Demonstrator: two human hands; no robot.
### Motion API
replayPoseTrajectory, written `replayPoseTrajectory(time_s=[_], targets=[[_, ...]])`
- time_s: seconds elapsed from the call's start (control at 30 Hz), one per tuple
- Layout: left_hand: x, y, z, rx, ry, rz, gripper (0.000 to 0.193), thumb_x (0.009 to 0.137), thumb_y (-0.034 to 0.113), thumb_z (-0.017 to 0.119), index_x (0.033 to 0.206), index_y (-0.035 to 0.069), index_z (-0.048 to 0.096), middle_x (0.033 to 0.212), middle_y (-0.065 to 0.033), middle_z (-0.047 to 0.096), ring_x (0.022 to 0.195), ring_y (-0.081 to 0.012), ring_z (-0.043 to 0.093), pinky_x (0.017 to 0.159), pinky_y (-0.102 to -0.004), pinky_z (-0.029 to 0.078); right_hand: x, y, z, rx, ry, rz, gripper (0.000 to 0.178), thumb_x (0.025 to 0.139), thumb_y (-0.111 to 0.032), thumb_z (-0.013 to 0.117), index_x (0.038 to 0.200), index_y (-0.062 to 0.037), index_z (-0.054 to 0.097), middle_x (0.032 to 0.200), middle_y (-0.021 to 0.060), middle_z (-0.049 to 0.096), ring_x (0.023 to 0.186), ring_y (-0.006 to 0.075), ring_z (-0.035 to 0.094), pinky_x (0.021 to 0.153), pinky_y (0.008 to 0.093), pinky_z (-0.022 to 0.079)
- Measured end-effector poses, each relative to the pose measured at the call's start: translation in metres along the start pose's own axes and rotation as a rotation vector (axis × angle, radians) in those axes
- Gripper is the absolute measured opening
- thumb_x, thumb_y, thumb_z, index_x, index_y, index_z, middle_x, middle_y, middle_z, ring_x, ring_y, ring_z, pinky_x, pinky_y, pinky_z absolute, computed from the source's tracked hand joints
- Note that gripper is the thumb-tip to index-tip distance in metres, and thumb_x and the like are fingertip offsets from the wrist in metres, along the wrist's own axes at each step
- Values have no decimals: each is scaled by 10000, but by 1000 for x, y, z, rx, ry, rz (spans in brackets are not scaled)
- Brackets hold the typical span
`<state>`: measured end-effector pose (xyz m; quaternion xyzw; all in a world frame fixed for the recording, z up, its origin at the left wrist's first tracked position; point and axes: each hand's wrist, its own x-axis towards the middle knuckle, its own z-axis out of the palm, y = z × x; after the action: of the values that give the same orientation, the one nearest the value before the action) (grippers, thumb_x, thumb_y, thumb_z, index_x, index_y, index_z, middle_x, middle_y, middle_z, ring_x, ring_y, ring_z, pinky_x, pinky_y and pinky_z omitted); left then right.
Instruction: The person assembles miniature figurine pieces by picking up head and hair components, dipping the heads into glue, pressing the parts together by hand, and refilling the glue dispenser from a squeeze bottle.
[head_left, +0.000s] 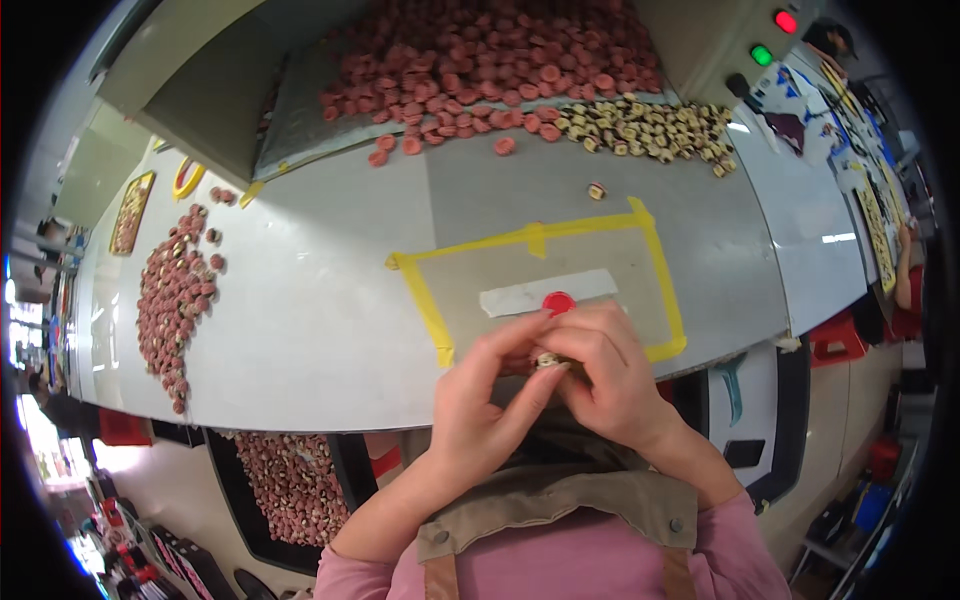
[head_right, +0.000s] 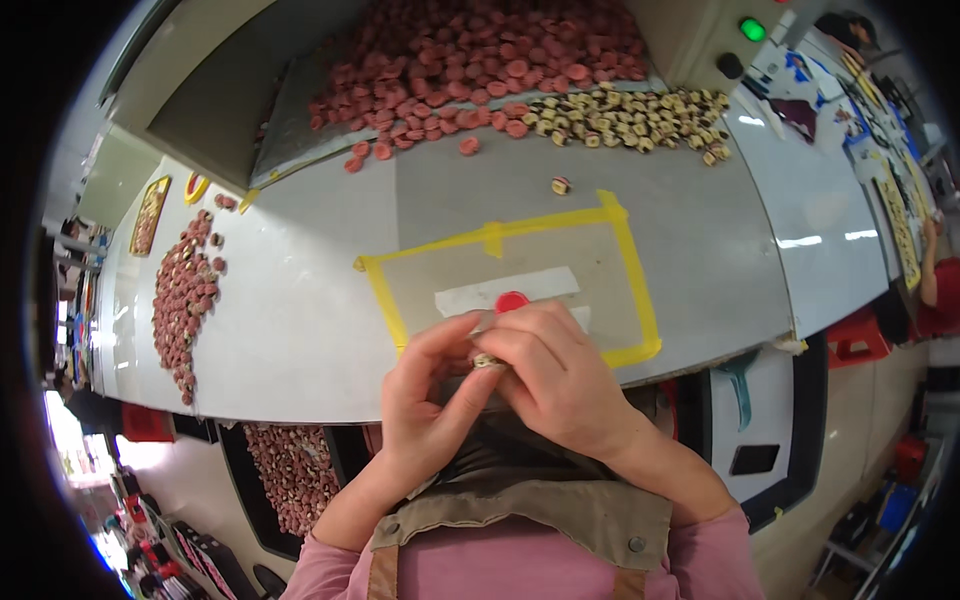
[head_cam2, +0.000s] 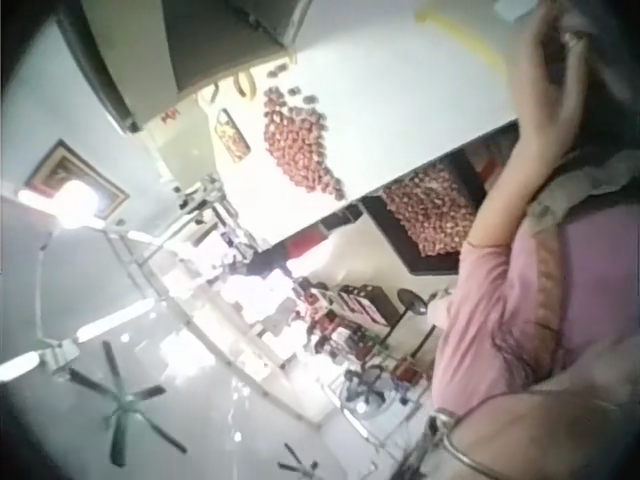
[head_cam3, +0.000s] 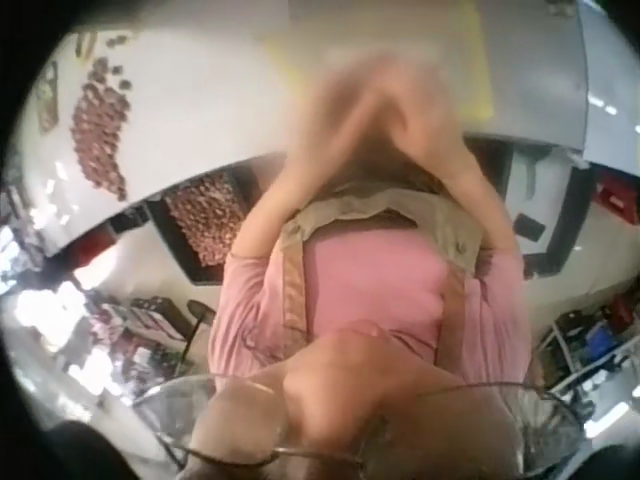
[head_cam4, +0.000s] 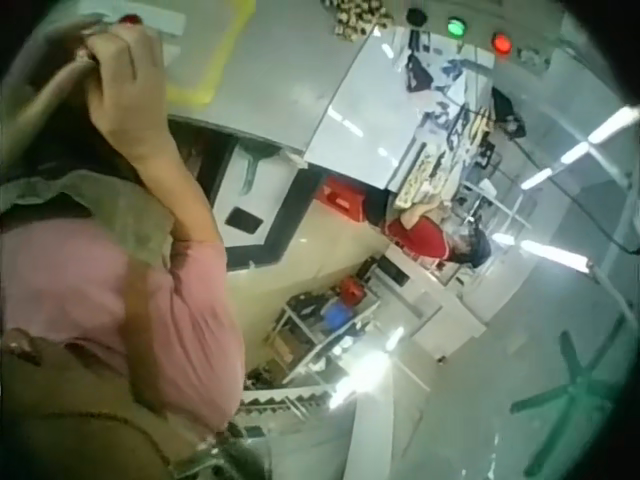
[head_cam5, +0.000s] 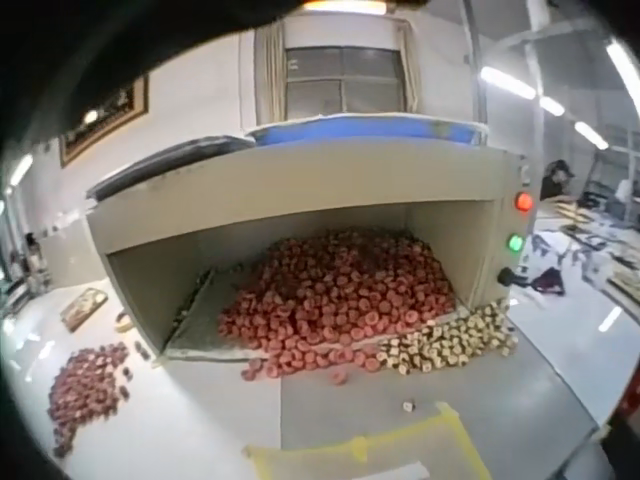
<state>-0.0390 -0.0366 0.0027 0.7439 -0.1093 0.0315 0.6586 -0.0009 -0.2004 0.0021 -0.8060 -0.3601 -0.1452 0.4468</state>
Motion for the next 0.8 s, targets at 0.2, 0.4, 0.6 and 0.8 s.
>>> replayPoseTrajectory(time_s=[0.2, 0.4, 0.6, 0.8], targets=[[-4, 12, -17, 63, 28, -27, 515, 858, 18, 664, 1335, 43, 469, 1038, -87, 619, 947, -161, 621, 841, -287, 507, 2, -7, 9, -11, 7, -11, 374, 695, 21, 724, 1033, -46, 580, 988, 104, 619, 868, 307, 595, 757, 389, 505], [-11, 5, -98, 920, 164, 178, 259, 803, 85, 675, 1050, 37, 612, 1017, -113, 625, 908, -298, 602, 783, -372, 501, -1, -13, 5, 33, -17, -49, 136, 841, -21, 660, 958, -38, 592, 843, 91, 583, 748, 258, 544, 672, 330, 450], [-3, 1, -159, 1082, 121, 187, 192, 831, 135, 668, 1014, 77, 655, 1074, -66, 616, 999, -261, 570, 858, -367, 472, -5, -20, 8, 25, -33, -18, 102, 846, -125, 683, 870, -79, 595, 697, 39, 544, 582, 223, 457, 546, 339, 365], [27, -24, -220, 1249, 317, 237, 230, 826, 177, 664, 1042, 98, 677, 1147, -78, 601, 1122, -270, 523, 968, -410, 388, -2, -24, 6, 48, -68, -13, 195, 853, -202, 687, 742, -96, 566, 622, 27, 493, 554, 223, 428, 538, 336, 345]])
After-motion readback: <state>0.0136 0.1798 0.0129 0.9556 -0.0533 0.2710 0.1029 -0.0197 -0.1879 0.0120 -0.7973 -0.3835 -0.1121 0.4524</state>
